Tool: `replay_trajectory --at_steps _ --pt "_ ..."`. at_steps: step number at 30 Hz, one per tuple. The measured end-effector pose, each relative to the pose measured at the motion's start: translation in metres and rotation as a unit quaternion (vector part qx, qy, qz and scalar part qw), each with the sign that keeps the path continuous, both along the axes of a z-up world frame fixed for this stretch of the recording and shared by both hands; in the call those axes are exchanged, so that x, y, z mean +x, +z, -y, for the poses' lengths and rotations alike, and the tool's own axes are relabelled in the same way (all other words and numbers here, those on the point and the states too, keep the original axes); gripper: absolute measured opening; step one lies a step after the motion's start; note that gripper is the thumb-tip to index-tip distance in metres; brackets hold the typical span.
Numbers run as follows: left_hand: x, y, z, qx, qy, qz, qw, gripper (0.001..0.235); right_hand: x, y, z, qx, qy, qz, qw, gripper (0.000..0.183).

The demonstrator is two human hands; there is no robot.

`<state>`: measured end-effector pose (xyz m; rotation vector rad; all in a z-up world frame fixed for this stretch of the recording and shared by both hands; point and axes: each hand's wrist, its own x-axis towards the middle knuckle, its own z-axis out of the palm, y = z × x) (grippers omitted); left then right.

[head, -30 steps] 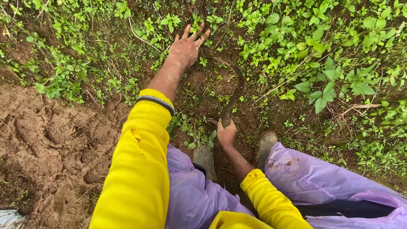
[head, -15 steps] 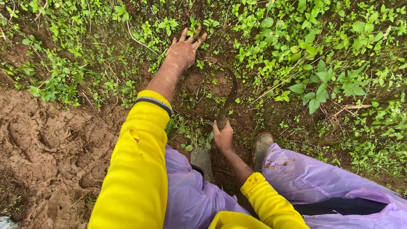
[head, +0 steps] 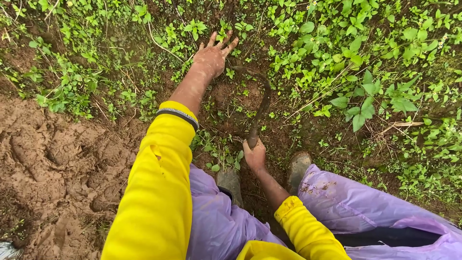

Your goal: Loosening soil and removing weeds in a field using a hand sickle

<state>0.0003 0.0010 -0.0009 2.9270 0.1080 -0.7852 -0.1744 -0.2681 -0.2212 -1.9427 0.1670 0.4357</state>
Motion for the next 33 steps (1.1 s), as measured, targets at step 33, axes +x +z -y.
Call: replay_trajectory --at_steps 33 --pt "-0.007 0.013 0.003 -0.004 -0.001 -0.002 1.000 0.109 0.029 -0.062 0.017 0.160 -0.073 -0.048 0.983 0.016"
